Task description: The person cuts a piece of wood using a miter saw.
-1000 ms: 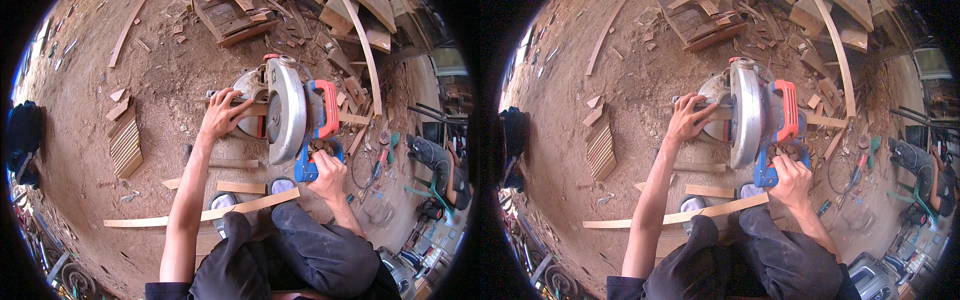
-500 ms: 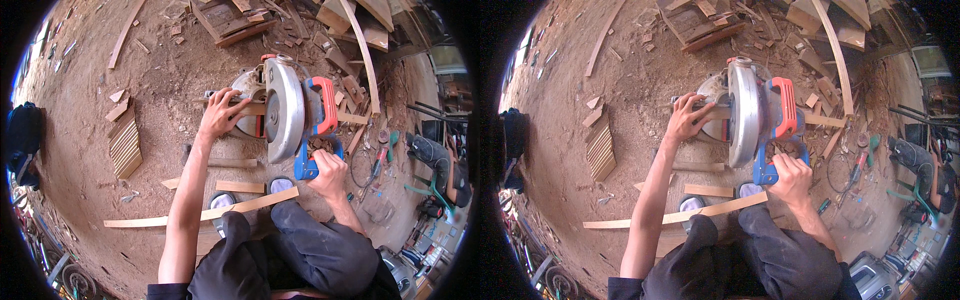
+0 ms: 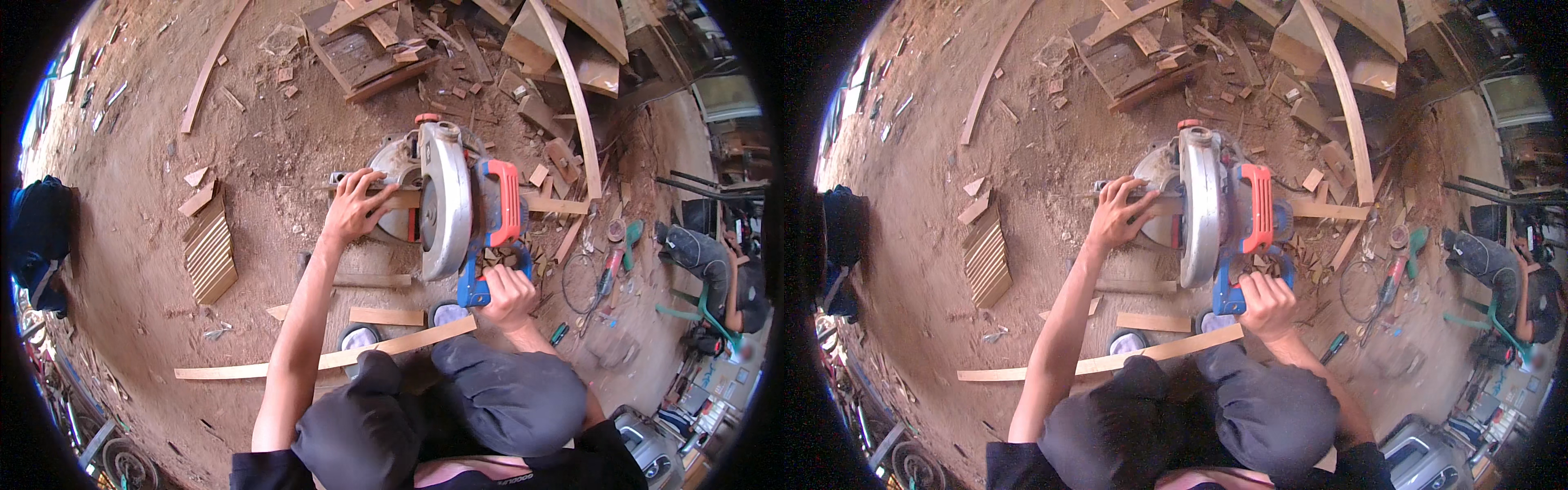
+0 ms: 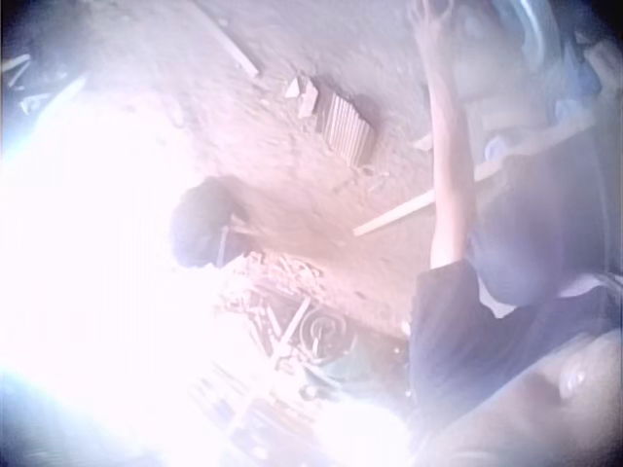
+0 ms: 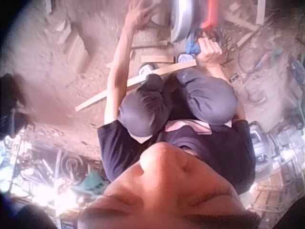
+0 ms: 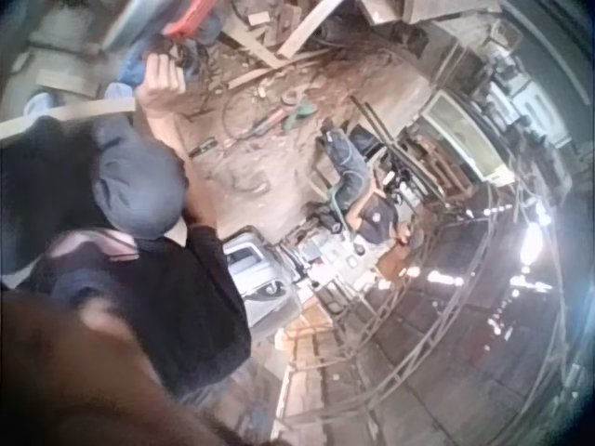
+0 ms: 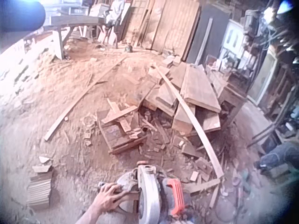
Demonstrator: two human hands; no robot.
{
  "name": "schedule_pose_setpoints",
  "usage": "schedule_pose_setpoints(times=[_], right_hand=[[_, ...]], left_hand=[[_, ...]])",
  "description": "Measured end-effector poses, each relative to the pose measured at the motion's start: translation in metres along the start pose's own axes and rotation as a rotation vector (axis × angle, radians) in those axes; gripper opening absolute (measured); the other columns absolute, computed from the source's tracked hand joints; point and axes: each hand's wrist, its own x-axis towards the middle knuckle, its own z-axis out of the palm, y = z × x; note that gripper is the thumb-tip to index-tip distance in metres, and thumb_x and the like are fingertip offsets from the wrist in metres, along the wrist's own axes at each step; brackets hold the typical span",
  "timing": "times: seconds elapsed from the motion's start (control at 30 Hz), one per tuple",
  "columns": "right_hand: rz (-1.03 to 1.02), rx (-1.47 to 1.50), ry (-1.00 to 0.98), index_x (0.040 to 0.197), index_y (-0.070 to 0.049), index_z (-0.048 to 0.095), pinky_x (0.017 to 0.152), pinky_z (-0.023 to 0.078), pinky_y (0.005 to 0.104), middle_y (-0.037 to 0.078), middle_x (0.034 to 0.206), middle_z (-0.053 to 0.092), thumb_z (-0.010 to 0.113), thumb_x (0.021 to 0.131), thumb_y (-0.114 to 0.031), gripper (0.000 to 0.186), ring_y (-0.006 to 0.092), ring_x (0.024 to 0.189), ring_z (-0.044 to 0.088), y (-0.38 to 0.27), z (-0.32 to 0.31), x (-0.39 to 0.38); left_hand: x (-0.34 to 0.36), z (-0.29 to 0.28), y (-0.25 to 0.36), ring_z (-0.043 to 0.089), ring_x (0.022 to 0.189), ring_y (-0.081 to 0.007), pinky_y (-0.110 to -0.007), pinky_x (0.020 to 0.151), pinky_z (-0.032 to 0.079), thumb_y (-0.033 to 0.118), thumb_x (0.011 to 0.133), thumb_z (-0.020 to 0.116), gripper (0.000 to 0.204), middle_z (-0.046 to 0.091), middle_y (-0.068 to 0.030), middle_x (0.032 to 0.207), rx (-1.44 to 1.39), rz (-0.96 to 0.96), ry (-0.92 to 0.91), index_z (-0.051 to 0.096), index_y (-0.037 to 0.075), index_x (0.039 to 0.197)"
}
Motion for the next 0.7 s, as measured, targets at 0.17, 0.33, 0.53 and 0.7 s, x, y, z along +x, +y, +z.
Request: schedule_pose_setpoints(times=[0.17, 0.33, 0.53, 0.7], right_hand=[[0.029, 0.011, -0.007, 0.094, -0.006, 0.066, 0.063, 0.047, 0.0379, 0.007, 0.08, 0.062, 0.066, 0.078, -0.016, 0.018, 0.0255, 0.072, 0.066, 0.004, 0.003, -0.01], [0.026, 0.051, 0.003, 0.094, -0.006, 0.066, 0.063, 0.047, 0.0381, 0.007, 0.078, 0.061, 0.065, 0.078, -0.016, 0.019, 0.0257, 0.07, 0.065, 0.002, 0.01, -0.01], [0.009, 0.06, 0.024, 0.095, -0.005, 0.067, 0.061, 0.045, 0.0379, 0.007, 0.075, 0.057, 0.062, 0.078, -0.018, 0.022, 0.025, 0.067, 0.062, 0.008, 0.015, -0.017], [-0.004, 0.071, 0.034, 0.096, -0.005, 0.067, 0.06, 0.044, 0.0372, 0.007, 0.076, 0.058, 0.062, 0.078, -0.022, 0.025, 0.0245, 0.065, 0.062, 0.008, 0.018, -0.019]], left_hand=[[0.004, -0.002, 0.004, 0.047, 0.141, -0.0305, -0.049, 0.119, 0.035, 0.033, 0.09, 0.08, 0.054, 0.054, -0.0049, 0.146, -0.021, 0.015, -0.002, 0.067, 0.032, 0.142], [0.0, -0.002, 0.0, 0.047, 0.142, -0.0277, -0.047, 0.12, 0.033, 0.034, 0.093, 0.077, 0.055, 0.055, -0.0031, 0.145, -0.016, 0.0, -0.005, 0.065, 0.034, 0.146], [0.005, 0.001, 0.004, 0.048, 0.139, -0.0289, -0.048, 0.118, 0.035, 0.034, 0.089, 0.08, 0.049, 0.056, -0.0035, 0.143, -0.018, -0.01, 0.001, 0.071, 0.029, 0.137], [0.004, -0.004, 0.004, 0.048, 0.139, -0.0288, -0.047, 0.118, 0.035, 0.035, 0.09, 0.08, 0.049, 0.056, -0.0037, 0.142, -0.004, -0.002, -0.009, 0.072, 0.029, 0.137]])
